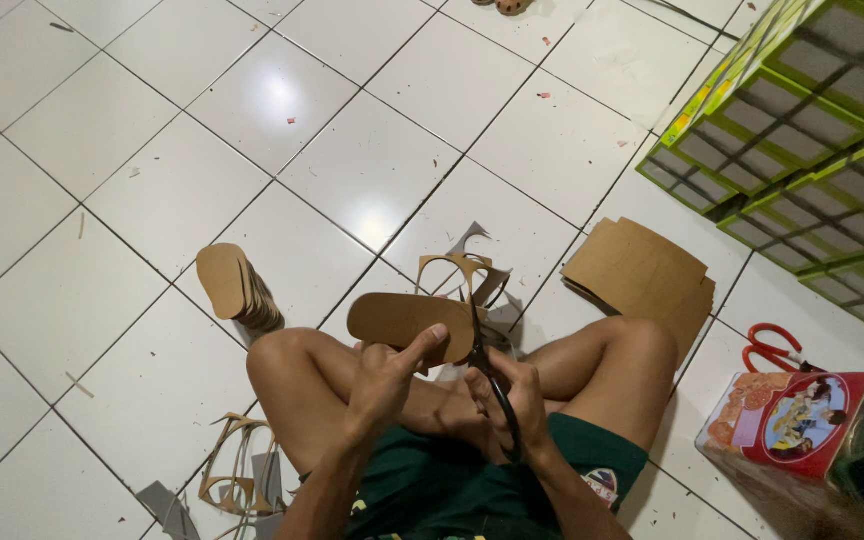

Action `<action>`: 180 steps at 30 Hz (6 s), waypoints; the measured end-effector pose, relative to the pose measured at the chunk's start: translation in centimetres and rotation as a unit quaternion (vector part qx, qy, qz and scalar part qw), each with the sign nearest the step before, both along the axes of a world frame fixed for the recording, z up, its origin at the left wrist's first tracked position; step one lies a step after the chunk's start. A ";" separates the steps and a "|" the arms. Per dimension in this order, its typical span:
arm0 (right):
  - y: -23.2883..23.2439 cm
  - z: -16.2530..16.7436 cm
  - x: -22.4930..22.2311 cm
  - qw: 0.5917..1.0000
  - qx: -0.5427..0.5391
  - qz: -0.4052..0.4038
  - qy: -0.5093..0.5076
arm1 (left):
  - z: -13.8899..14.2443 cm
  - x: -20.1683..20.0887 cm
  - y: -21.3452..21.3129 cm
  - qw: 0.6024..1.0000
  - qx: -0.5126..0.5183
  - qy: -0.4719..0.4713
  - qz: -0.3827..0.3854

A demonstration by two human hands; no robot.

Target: The person sits on the floor and uses scissors to cut shoe insole shapes from cardboard sheets. They repeatedly trim the edges of the cardboard, rotate the material, and stack the finished insoles on the floor.

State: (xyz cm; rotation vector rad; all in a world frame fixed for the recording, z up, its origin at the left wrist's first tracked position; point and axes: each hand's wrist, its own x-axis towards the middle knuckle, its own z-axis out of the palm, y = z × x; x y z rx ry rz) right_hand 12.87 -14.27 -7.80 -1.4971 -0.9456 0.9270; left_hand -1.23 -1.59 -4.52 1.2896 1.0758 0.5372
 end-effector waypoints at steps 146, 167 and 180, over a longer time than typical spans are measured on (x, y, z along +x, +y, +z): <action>-1.1 -0.6 3.6 0.998 0.009 -0.005 -0.057 | -1.9 -0.6 1.7 0.970 -0.090 -0.217 0.060; -1.6 6.1 3.1 0.916 0.146 0.045 -0.370 | -3.7 -0.4 -2.5 0.844 -0.200 -0.497 0.035; -2.2 5.8 3.1 0.925 0.114 0.062 -0.357 | -4.4 -1.0 -2.2 0.847 -0.206 -0.489 0.027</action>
